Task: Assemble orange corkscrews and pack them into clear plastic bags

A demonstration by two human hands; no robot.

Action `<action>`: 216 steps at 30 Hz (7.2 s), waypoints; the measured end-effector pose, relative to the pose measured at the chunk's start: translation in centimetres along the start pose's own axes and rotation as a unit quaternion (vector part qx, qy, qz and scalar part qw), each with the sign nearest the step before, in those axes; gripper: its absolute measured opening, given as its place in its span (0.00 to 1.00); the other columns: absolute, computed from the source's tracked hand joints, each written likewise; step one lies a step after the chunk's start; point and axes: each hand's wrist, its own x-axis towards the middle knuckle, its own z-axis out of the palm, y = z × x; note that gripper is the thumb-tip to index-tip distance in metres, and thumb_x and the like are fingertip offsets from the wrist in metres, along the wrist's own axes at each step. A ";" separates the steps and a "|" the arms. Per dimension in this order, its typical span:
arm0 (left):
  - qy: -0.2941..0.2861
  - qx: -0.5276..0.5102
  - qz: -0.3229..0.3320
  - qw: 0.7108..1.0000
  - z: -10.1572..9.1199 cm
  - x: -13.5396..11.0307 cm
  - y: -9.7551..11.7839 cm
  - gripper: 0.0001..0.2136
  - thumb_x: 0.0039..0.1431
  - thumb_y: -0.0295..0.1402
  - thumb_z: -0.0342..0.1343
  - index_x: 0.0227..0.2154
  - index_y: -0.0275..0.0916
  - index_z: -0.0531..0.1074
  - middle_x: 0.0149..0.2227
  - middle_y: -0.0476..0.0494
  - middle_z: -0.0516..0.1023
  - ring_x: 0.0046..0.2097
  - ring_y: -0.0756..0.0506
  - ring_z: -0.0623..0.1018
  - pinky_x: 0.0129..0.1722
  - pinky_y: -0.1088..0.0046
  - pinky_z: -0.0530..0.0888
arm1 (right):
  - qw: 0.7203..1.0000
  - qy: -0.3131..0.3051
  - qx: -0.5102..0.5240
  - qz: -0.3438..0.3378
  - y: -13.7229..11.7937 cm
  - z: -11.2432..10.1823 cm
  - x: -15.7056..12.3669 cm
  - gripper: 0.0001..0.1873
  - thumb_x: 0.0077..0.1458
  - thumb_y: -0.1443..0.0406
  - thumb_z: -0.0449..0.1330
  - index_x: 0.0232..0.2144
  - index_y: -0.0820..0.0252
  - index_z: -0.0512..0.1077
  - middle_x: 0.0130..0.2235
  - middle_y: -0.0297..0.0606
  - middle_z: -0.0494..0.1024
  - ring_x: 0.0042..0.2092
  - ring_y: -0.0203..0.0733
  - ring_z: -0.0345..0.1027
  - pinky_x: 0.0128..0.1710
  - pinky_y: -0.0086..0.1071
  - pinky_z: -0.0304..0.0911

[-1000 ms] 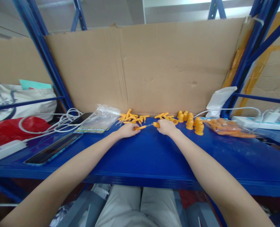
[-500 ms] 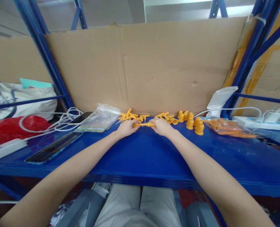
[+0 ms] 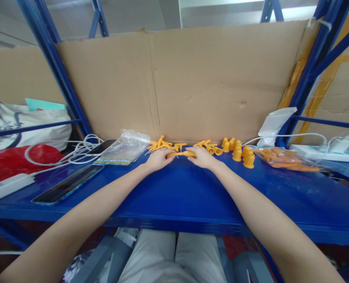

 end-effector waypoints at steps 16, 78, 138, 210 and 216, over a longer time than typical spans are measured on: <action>0.026 -0.003 -0.003 1.000 -0.3 0.2 -0.4 0.11 0.59 0.32 0.52 0.41 0.40 0.76 0.41 0.44 0.79 0.45 0.43 0.78 0.49 0.64 0.73 | 0.883 -0.021 0.379 0.275 -1.6 -1.6 0.0 0.14 0.60 0.57 0.58 0.28 0.62 0.69 0.25 0.37 0.76 0.19 0.30 0.66 0.20 0.23 0.65; 0.038 -0.060 0.003 0.997 -0.5 0.3 -0.3 0.09 0.55 0.31 0.54 0.37 0.40 0.77 0.35 0.46 0.80 0.38 0.44 0.78 0.41 0.68 0.74 | 0.889 -0.085 0.339 0.296 -1.5 -2.7 -0.2 0.26 0.59 0.45 0.51 0.30 0.62 0.70 0.26 0.41 0.78 0.18 0.31 0.65 0.13 0.23 0.55; 0.107 -0.089 0.024 0.990 -1.1 0.3 1.2 0.07 0.52 0.35 0.60 0.32 0.38 0.73 0.34 0.45 0.79 0.38 0.43 0.78 0.41 0.67 0.72 | 0.939 0.009 0.135 0.316 -5.3 -1.6 0.8 0.23 0.65 0.60 0.43 0.24 0.62 0.69 0.16 0.34 0.67 0.17 0.33 0.58 0.18 0.26 0.53; 0.013 -0.087 -0.029 0.996 -0.6 0.1 -0.4 0.18 0.59 0.38 0.53 0.51 0.37 0.70 0.42 0.41 0.79 0.39 0.44 0.79 0.44 0.66 0.74 | 0.816 0.207 0.404 0.358 0.5 -3.1 0.4 0.16 0.50 0.58 0.65 0.30 0.55 0.61 0.26 0.31 0.71 0.24 0.34 0.65 0.24 0.27 0.62; 0.000 -0.080 0.020 0.997 0.1 0.2 -0.9 0.12 0.58 0.33 0.53 0.42 0.38 0.74 0.42 0.42 0.79 0.43 0.42 0.78 0.46 0.63 0.74 | 0.955 0.231 0.041 0.180 2.9 -2.2 -0.7 0.14 0.50 0.58 0.63 0.36 0.58 0.65 0.37 0.41 0.76 0.38 0.46 0.70 0.35 0.35 0.62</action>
